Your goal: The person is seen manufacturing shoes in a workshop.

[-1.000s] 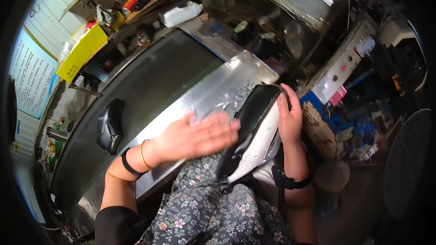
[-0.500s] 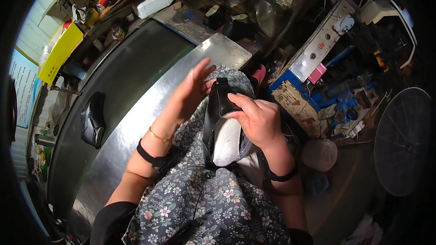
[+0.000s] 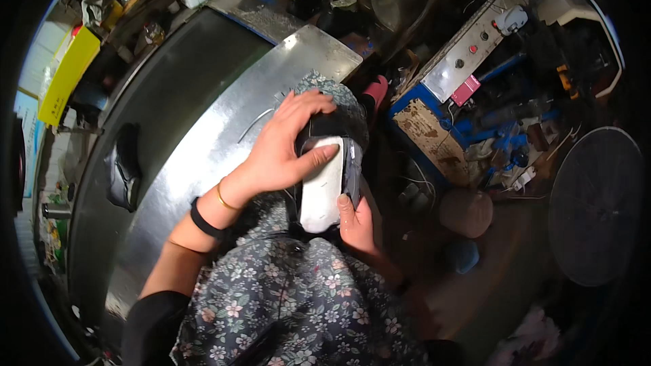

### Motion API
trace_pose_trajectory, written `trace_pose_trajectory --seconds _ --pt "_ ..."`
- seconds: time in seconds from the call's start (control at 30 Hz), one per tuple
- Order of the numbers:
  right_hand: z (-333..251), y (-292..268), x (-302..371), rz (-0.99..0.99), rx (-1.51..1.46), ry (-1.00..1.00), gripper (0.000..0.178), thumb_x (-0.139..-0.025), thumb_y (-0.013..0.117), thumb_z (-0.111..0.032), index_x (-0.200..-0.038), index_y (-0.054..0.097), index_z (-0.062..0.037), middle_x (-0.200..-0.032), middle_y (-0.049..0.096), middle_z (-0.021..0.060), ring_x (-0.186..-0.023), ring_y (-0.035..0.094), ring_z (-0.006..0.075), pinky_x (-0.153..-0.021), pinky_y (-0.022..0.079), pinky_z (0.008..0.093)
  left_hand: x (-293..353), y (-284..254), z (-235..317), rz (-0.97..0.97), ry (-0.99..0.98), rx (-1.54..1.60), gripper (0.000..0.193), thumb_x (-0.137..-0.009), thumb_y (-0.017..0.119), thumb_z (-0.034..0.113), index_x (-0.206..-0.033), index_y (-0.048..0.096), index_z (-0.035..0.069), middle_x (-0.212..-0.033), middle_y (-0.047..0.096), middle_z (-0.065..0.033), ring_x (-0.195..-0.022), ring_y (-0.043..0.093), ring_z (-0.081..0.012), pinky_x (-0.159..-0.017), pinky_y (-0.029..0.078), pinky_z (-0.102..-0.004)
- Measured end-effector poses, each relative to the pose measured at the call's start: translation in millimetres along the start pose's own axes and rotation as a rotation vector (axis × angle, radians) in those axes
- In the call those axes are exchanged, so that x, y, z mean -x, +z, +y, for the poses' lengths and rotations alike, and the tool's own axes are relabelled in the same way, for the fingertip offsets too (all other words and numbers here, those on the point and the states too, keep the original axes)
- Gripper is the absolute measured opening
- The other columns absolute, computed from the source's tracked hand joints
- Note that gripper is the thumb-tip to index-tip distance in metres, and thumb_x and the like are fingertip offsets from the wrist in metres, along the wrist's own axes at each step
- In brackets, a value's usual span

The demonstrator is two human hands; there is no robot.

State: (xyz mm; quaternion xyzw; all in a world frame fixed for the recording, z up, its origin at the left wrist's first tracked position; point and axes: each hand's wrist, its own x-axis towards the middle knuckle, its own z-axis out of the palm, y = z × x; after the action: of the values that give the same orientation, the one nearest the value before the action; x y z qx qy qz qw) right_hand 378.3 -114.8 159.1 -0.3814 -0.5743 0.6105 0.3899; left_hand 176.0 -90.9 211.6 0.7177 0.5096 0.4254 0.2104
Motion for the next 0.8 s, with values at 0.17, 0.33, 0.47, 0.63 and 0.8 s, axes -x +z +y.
trace_pose_trajectory --seconds 0.17,0.33,0.47,0.63,0.8 --pt "14.6 -44.4 -1.2 -0.031 -0.159 0.227 0.042 -0.103 0.054 -0.024 -0.127 0.056 0.0094 -0.119 0.067 0.0139 -0.108 0.065 0.0211 -0.096 0.051 0.0332 -16.5 5.6 -19.2 0.020 -0.298 0.433 0.057 -0.085 0.078 0.018 -0.134 0.051 0.003 -0.116 0.064 -0.0104 -0.105 0.060 -0.0187 -0.094 0.049 -0.0328" --pt "38.6 -33.1 -15.8 0.066 -0.415 0.476 0.064 -0.106 0.037 -0.050 -0.139 0.050 0.0034 -0.128 0.064 0.0155 -0.115 0.064 0.0270 -0.104 0.048 0.0404 13.4 15.8 -25.0 -0.089 -0.315 0.320 0.068 -0.079 0.083 0.018 -0.135 0.047 0.001 -0.119 0.059 -0.0105 -0.111 0.055 -0.0191 -0.098 0.046 -0.0322" --pt "37.5 -19.3 -10.0 0.005 -0.199 0.423 0.047 -0.107 0.039 -0.034 -0.133 0.053 0.0030 -0.128 0.063 0.0187 -0.108 0.067 0.0296 -0.094 0.053 0.0380 19.7 19.3 -33.6 -0.080 -0.363 0.441 0.066 -0.081 0.081 0.015 -0.136 0.047 0.001 -0.119 0.059 -0.0109 -0.110 0.055 -0.0189 -0.097 0.045 -0.0318" --pt "5.7 -16.0 -33.2 0.037 1.183 -0.277 0.033 -0.099 0.050 -0.020 -0.120 0.058 0.0048 -0.094 0.069 0.0235 -0.082 0.068 0.0402 -0.070 0.055 0.0475 7.0 13.0 -38.1 -0.089 -0.403 0.415 0.062 -0.084 0.078 0.009 -0.136 0.045 0.001 -0.115 0.060 -0.0081 -0.104 0.057 -0.0144 -0.089 0.049 -0.0279" --pt "-11.7 -25.2 -27.5 -0.204 -0.096 0.562 0.056 -0.107 0.039 -0.038 -0.142 0.044 0.0057 -0.132 0.057 0.0268 -0.128 0.053 0.0382 -0.110 0.039 0.0367 12.1 8.5 -36.6 -0.106 -0.328 0.440 0.066 -0.085 0.080 0.016 -0.138 0.044 0.002 -0.119 0.059 -0.0091 -0.108 0.056 -0.0166 -0.093 0.048 -0.0311"
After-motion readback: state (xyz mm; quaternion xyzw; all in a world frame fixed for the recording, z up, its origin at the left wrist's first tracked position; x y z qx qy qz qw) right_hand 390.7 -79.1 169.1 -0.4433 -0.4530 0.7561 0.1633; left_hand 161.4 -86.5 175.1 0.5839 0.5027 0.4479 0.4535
